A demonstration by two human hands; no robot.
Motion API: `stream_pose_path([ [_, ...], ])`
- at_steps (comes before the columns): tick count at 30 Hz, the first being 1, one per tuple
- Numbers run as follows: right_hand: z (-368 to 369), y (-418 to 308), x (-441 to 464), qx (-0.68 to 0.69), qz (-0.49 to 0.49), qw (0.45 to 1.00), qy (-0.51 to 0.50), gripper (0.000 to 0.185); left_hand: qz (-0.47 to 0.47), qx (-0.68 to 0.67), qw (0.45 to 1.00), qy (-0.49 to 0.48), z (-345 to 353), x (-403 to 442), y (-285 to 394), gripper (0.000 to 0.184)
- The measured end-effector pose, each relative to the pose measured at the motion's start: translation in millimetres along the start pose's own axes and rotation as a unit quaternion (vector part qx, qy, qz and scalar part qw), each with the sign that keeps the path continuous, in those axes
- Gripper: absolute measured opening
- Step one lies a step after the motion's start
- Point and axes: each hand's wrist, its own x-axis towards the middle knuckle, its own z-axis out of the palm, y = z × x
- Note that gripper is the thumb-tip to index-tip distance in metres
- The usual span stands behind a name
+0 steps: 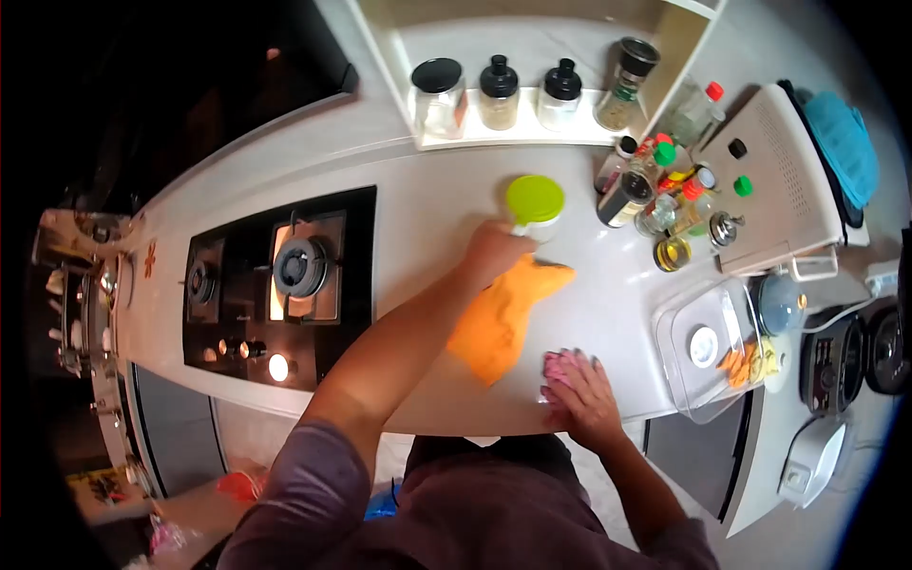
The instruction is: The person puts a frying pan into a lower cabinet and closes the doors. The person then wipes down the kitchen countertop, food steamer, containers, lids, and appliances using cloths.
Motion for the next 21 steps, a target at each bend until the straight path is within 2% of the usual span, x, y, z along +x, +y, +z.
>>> stream_pose_path([
  [2, 5, 6, -13, 0.004, 0.041, 0.995, 0.094, 0.046, -0.014, 0.081, 0.997, 0.013, 12, 5, 34, 0.034],
  [4, 2, -2, -11, -0.023, 0.122, 0.983, 0.134, 0.049, -0.011, 0.163, 0.986, 0.023, 25, 32, 27, 0.036],
  [5, 2, -6, -11, -0.04, 0.143, 0.979, 0.139, 0.054, 0.013, 0.157, 0.987, 0.031, 32, 40, 23, 0.035],
  [8, 5, -1, -2, -0.1, 0.119, 0.982, 0.104, 0.047, 0.051, 0.108, 0.993, 0.022, 49, 64, 4, 0.035],
  [10, 9, 16, 4, -0.057, 0.091, 0.987, 0.121, 0.024, 0.044, 0.075, 0.996, 0.034, 47, 39, 17, 0.038],
  [11, 5, 21, 6, -0.008, 0.127, 0.986, 0.103, 0.023, 0.016, 0.1, 0.995, 0.019, 39, 24, 27, 0.043],
  [13, -1, 25, 13, 0.039, 0.18, 0.98, 0.076, 0.015, 0.044, 0.105, 0.992, 0.047, 38, 17, 6, 0.043],
  [15, 8, 31, 17, 0.257, 0.261, 0.925, 0.104, 0.012, 0.069, 0.153, 0.982, 0.085, 34, 3, 3, 0.043],
  [16, 15, 36, 21, 0.36, 0.296, 0.878, 0.113, 0.011, 0.064, 0.18, 0.979, 0.063, 28, -1, 7, 0.044],
  [17, 21, 36, 28, 0.466, 0.286, 0.828, 0.123, 0.015, 0.059, 0.207, 0.976, 0.04, 22, -5, 12, 0.044],
  [18, 22, 24, 41, 0.607, 0.282, 0.732, 0.131, 0.016, 0.052, 0.232, 0.971, 0.015, 19, -5, 13, 0.045],
  [19, 21, 13, 51, 0.642, 0.304, 0.693, 0.12, 0.018, 0.106, 0.306, 0.946, -0.01, 17, -1, 8, 0.045],
  [21, 23, -6, 67, 0.697, 0.327, 0.63, 0.107, 0.025, 0.114, 0.318, 0.941, -0.019, 12, -1, 17, 0.046],
])
